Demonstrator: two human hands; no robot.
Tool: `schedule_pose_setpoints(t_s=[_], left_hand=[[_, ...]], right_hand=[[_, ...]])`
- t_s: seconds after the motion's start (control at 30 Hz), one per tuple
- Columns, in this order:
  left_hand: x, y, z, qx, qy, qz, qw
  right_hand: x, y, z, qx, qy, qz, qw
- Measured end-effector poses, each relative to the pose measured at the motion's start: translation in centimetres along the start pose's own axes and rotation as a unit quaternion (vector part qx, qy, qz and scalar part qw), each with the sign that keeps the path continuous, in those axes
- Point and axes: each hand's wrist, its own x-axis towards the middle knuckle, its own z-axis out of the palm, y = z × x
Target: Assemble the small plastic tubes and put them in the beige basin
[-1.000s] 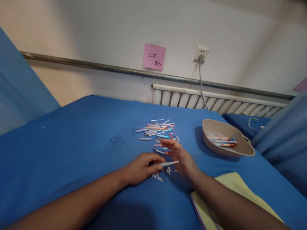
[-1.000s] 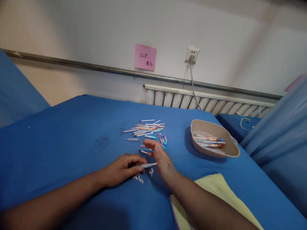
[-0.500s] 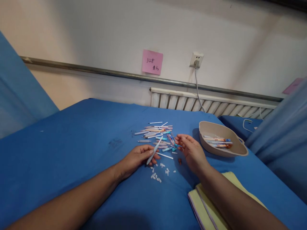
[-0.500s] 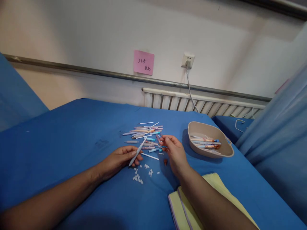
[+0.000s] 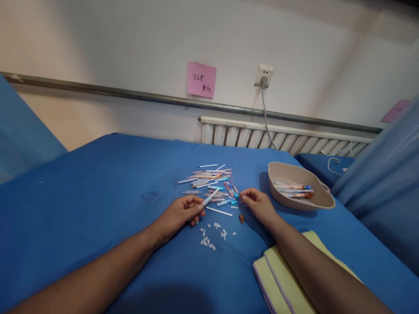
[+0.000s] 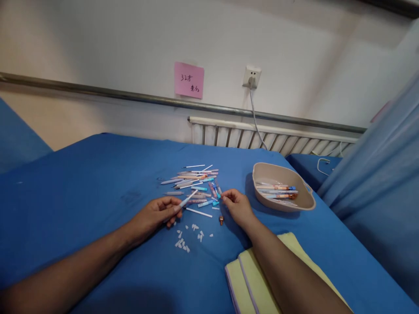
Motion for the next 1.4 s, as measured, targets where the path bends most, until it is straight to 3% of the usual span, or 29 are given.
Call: schedule_pose_setpoints(t_s=[0.13,0.2,0.33,0.47,0.73,0.87,1.0,1.13,1.4], left_hand=[[0.2,0.0,-0.1,0.004,0.018,0.001,1.000],[0.3,0.0,-0.1,0.009,0.014,0.001,1.000],[0.4,0.1,-0.1,0.015,0.004,-0.003,1.000],[0.3,0.2,-0.1,0.007,-0.001,-0.006,1.000],[0.4,0.1,-0.3,-0.004,-0.009,-0.015,1.000],[0.3,0.0,-0.3,-0.001,-0.011,-0.007,1.000],[0.2,0.0,-0.2,0.004,-0.016,0.000,1.000],[0.3,-0.3,-0.3,0.007,-0.017,0.006,1.000],[0.3,-0.2,-0.1,0.015,-0.021,-0.001,1.000]], right_hand=[[-0.1,0.5,0.7,-0.070,-0.039,-0.024,0.996],[-0.4,0.1,1.2,-0.143,-0.054,-0.076,0.985],[-0.4,-0.8,2.1,-0.307,-0.088,-0.200,0.926],[-0.2,-1.2,2.7,-0.385,-0.127,-0.203,0.891],[-0.6,-1.5,2.5,-0.426,-0.149,-0.203,0.869],[-0.9,-1.7,2.4,-0.396,-0.143,-0.204,0.884],[-1.0,-1.7,2.4,-0.274,-0.113,-0.181,0.938],[-1.2,-1.7,2.3,-0.109,-0.087,-0.099,0.985],[-1.3,-1.9,2.1,0.013,-0.068,0.002,0.998]])
